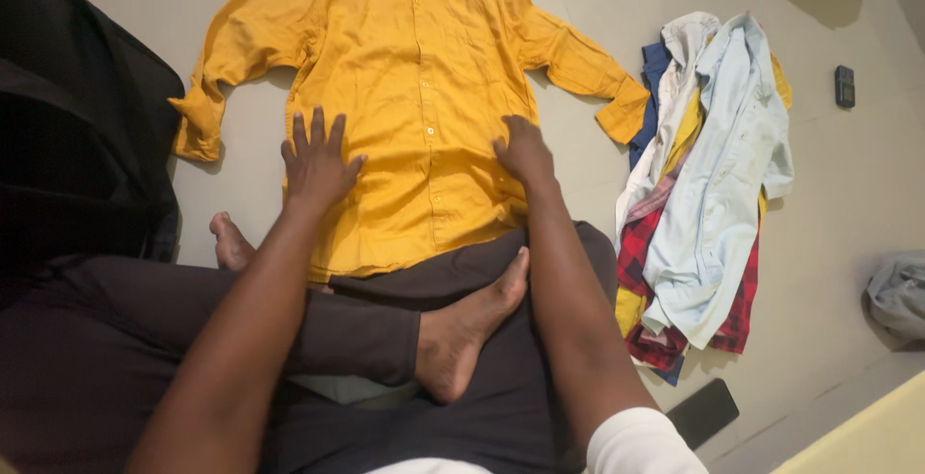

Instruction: The person removes a yellow shirt from a black bag, spreads it out on the floor, and fastens the buttons along the front.

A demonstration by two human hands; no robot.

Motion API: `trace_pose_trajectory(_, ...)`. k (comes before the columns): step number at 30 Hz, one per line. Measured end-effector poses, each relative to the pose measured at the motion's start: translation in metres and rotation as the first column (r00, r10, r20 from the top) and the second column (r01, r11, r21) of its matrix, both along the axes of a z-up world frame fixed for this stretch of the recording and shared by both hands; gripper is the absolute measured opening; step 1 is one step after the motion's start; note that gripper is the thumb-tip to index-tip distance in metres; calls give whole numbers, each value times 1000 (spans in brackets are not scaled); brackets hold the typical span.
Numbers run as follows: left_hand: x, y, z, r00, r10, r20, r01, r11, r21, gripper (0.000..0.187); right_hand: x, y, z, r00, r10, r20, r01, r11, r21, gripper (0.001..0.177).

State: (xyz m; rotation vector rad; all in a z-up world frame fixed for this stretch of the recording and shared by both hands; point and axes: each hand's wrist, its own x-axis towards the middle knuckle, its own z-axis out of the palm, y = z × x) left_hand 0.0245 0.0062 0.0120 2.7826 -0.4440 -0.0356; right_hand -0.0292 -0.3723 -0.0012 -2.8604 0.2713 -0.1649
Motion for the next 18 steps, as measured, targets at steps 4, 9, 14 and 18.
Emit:
trace_pose_trajectory(4,8,-2,6,996,7,-91,-1,998,64,89,9,-2,0,968,74,-240,-71,997,22,82)
trace_pose_trajectory(9,1,0,38,956,111,-270,-39,965,259,62,-11,40,75,781,-160,-604,110,987,-119,53)
trace_pose_trajectory(14,15,15,10,993,107,-51,-106,994,33,49,-2,21,67,933,-188,-306,184,982,-41,45)
trace_pose_trajectory(18,41,10,-26,977,19,213,-8,999,-53,71,27,-33,1,990,10,138,-10,1000,-5,57)
